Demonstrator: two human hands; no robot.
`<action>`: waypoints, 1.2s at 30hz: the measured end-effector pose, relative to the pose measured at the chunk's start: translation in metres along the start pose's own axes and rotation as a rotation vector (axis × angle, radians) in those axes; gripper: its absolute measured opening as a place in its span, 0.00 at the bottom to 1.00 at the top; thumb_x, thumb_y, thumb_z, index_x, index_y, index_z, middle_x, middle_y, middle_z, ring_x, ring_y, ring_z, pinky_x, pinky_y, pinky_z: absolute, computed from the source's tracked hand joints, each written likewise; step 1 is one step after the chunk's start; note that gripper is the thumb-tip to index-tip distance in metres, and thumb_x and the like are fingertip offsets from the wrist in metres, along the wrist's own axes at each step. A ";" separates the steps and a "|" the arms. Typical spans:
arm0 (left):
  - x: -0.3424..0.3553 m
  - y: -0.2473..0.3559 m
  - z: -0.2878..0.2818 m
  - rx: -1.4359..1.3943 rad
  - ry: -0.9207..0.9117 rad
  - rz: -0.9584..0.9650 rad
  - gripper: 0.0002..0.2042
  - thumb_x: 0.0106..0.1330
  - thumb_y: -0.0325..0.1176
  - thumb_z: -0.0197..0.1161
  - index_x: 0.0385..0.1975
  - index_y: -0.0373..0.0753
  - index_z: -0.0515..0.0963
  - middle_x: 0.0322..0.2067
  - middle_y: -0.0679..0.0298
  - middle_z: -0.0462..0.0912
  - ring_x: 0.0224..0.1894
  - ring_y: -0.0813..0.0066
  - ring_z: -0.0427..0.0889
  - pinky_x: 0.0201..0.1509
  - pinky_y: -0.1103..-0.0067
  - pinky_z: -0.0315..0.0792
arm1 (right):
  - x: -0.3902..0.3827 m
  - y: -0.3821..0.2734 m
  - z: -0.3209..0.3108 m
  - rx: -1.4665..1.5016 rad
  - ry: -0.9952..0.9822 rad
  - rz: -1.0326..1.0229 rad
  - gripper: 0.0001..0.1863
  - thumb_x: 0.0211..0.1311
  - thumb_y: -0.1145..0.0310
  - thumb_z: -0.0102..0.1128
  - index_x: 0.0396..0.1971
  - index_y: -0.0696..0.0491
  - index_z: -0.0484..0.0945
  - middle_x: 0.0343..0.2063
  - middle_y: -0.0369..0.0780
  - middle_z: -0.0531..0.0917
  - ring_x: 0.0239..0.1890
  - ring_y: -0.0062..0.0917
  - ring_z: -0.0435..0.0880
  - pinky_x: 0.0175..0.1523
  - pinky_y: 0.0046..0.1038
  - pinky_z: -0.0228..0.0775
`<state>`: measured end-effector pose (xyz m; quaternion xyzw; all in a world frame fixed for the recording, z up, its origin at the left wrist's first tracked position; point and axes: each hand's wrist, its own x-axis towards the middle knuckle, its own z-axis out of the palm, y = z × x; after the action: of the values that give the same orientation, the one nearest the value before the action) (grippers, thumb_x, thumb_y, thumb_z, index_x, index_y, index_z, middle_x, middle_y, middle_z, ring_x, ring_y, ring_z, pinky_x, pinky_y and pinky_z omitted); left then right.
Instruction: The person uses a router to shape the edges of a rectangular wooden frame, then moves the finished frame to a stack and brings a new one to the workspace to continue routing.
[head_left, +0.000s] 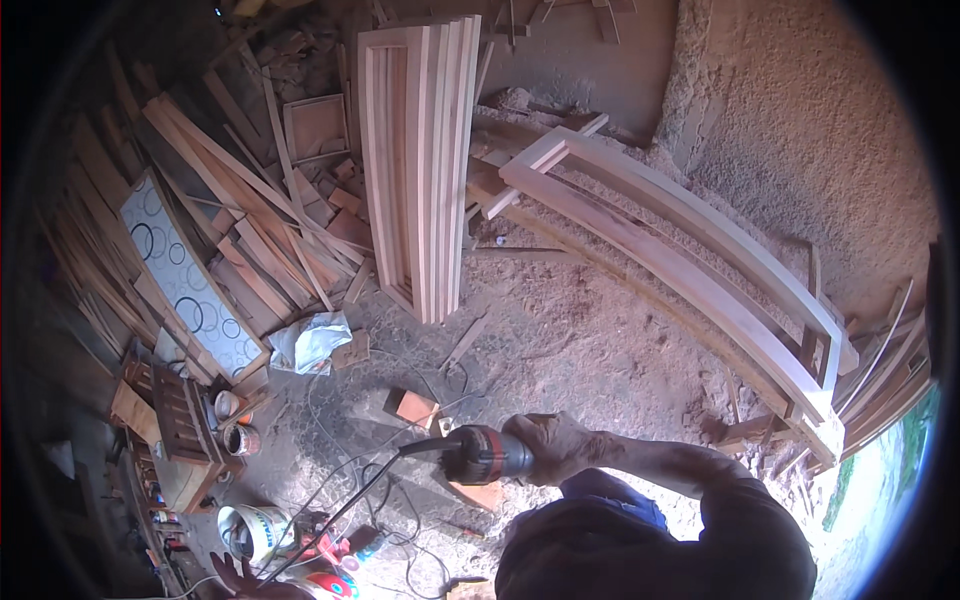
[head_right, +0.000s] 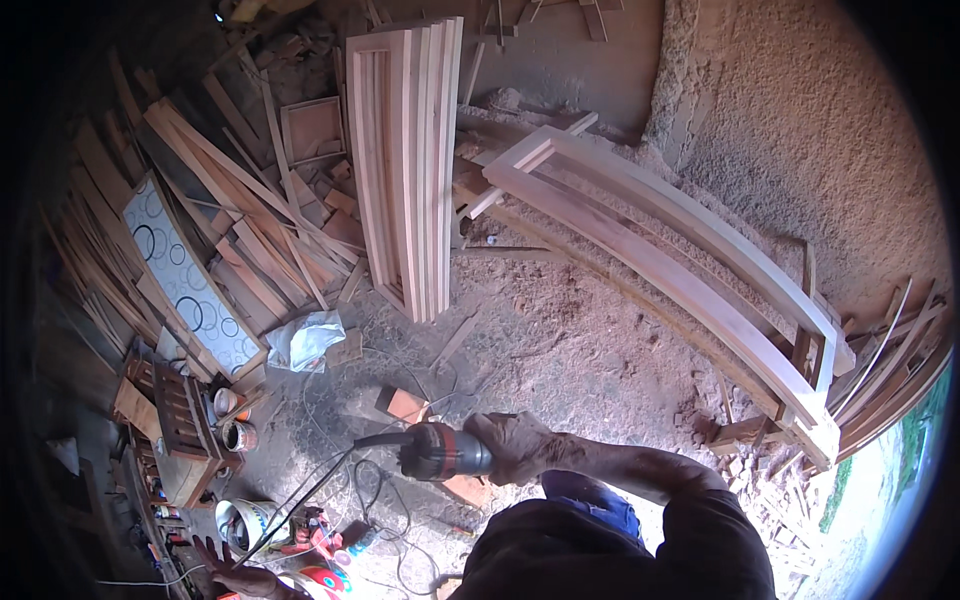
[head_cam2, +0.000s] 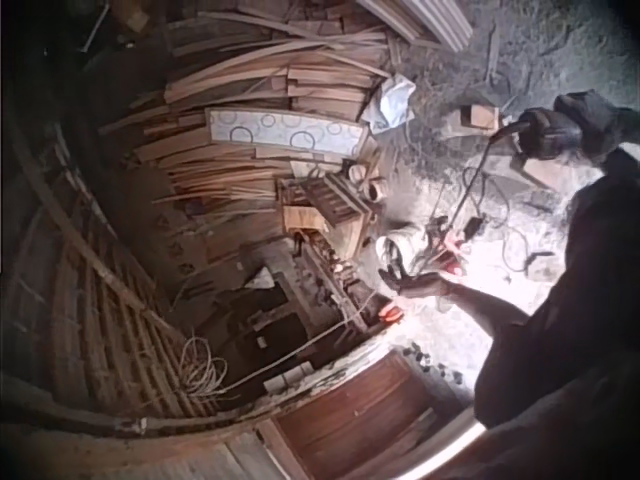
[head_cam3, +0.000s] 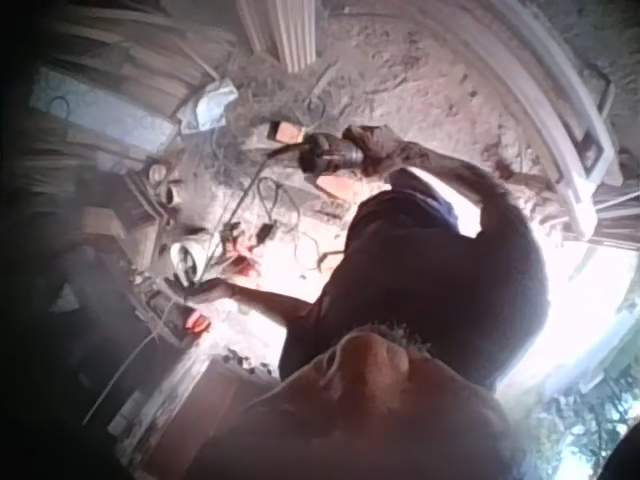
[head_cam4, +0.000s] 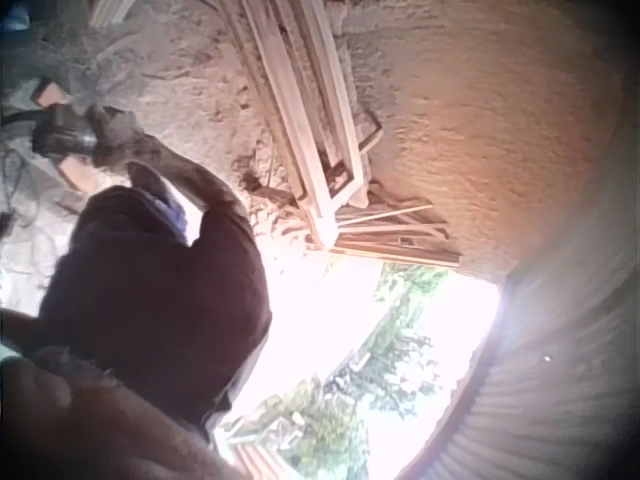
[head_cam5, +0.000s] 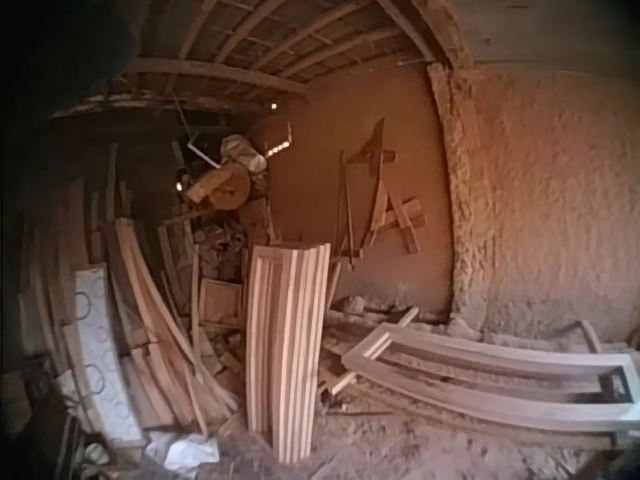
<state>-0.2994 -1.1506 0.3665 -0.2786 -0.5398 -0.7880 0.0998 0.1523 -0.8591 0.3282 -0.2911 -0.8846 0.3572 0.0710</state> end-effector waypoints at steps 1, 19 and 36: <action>-0.010 -0.024 -0.001 0.349 -0.138 0.103 0.38 0.72 0.57 0.51 0.73 0.33 0.63 0.72 0.48 0.66 0.70 0.48 0.68 0.73 0.57 0.65 | -0.002 0.015 -0.014 0.050 -0.029 0.047 0.37 0.48 0.63 0.78 0.56 0.53 0.67 0.48 0.45 0.82 0.51 0.41 0.86 0.51 0.40 0.81; -0.161 -0.124 0.546 -0.719 -1.386 -0.448 0.58 0.57 0.40 0.79 0.79 0.39 0.40 0.74 0.43 0.58 0.74 0.51 0.64 0.75 0.58 0.63 | 0.114 0.148 -0.184 -0.082 0.560 0.086 0.40 0.37 0.61 0.83 0.54 0.52 0.72 0.46 0.44 0.82 0.48 0.44 0.85 0.50 0.40 0.79; -0.065 -0.151 0.858 -0.863 -1.613 -0.311 0.32 0.63 0.40 0.77 0.62 0.33 0.69 0.51 0.57 0.82 0.55 0.69 0.82 0.56 0.74 0.77 | 0.263 0.232 -0.325 -0.018 0.988 0.505 0.51 0.40 0.54 0.83 0.65 0.52 0.65 0.54 0.49 0.79 0.59 0.48 0.80 0.63 0.46 0.72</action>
<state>-0.0307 -0.3218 0.4359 -0.6800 -0.1374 -0.4929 -0.5252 0.1523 -0.3846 0.3885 -0.6275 -0.6519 0.1766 0.3874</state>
